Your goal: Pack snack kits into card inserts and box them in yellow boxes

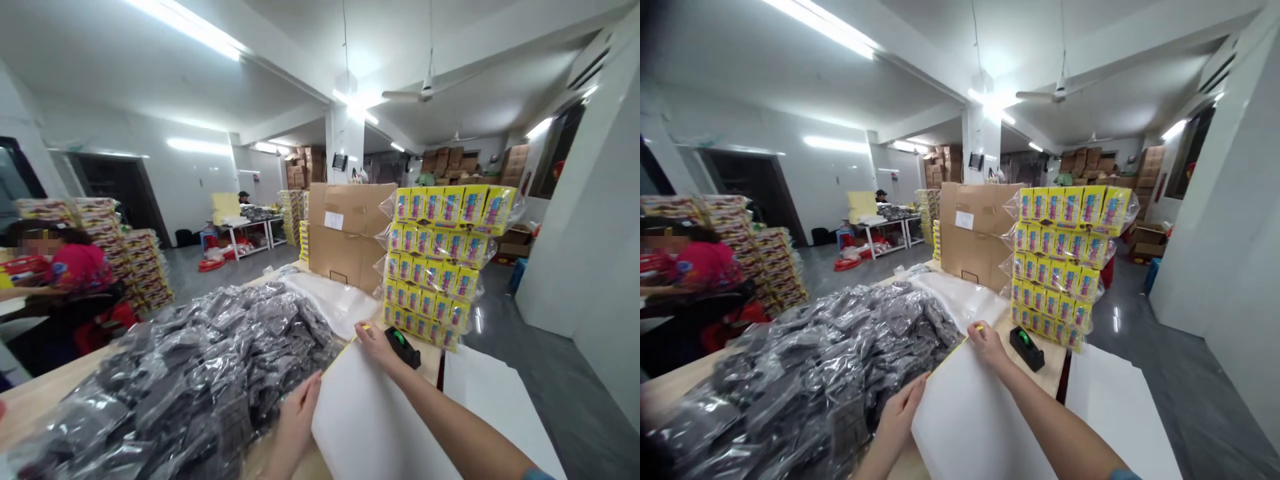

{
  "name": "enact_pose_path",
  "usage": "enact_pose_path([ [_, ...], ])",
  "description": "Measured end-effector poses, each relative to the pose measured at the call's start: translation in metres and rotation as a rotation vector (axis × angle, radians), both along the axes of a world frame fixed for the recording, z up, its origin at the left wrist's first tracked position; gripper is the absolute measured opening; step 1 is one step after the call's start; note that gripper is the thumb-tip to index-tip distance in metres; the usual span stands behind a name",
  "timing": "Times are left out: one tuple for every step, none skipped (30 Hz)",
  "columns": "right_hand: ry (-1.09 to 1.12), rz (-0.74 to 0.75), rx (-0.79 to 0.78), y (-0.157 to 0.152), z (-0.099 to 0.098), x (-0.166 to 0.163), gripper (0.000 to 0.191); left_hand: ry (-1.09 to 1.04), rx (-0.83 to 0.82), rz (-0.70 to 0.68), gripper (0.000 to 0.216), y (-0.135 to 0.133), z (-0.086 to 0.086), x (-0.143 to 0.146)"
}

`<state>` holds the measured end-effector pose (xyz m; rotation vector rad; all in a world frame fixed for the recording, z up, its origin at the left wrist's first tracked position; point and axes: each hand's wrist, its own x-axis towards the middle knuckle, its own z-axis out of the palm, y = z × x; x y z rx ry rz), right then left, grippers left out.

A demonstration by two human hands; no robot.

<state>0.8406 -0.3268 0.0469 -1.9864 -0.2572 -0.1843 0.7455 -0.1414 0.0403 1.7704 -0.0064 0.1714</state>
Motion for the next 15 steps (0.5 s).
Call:
enact_pose_path([
  [-0.004,0.101,-0.077,0.001,0.007,-0.004,0.049,0.066,-0.002,-0.193,0.046,0.003,0.002,-0.003],
  [-0.014,0.222,-0.154,0.004,0.015,-0.009,0.047,0.116,-0.026,-0.376,0.046,0.006,0.004,-0.006],
  [-0.031,0.349,-0.226,0.011,0.023,-0.016,0.048,0.146,-0.069,-0.521,0.049,0.007,0.006,-0.009],
  [-0.058,0.465,-0.287,0.019,0.031,-0.024,0.051,0.153,-0.119,-0.603,0.052,0.007,0.008,-0.011],
  [-0.099,0.555,-0.338,0.029,0.038,-0.031,0.056,0.138,-0.161,-0.612,0.056,0.006,0.01,-0.012],
  [-0.155,0.607,-0.383,0.037,0.045,-0.039,0.062,0.111,-0.184,-0.56,0.059,0.004,0.011,-0.013],
  [-0.223,0.617,-0.421,0.044,0.051,-0.046,0.067,0.086,-0.188,-0.474,0.061,0.001,0.011,-0.014],
  [-0.298,0.59,-0.449,0.046,0.056,-0.053,0.072,0.08,-0.19,-0.383,0.06,-0.001,0.01,-0.015],
  [-0.369,0.527,-0.459,0.043,0.057,-0.061,0.074,0.099,-0.203,-0.302,0.059,-0.003,0.006,-0.017],
  [-0.428,0.435,-0.444,0.034,0.055,-0.07,0.074,0.135,-0.228,-0.235,0.058,-0.004,0.0,-0.018],
  [-0.462,0.326,-0.399,0.02,0.049,-0.082,0.07,0.182,-0.254,-0.172,0.058,-0.002,-0.007,-0.02],
  [-0.463,0.208,-0.323,0.002,0.039,-0.097,0.063,0.232,-0.268,-0.095,0.059,0.001,-0.017,-0.023],
  [-0.42,0.1,-0.226,-0.018,0.024,-0.115,0.056,0.279,-0.264,0.002,0.06,0.006,-0.028,-0.027],
  [-0.338,0.003,-0.117,-0.039,0.006,-0.136,0.049,0.317,-0.239,0.107,0.061,0.012,-0.039,-0.032],
  [-0.212,-0.069,-0.001,-0.058,-0.014,-0.157,0.044,0.343,-0.201,0.2,0.062,0.018,-0.05,-0.037],
])
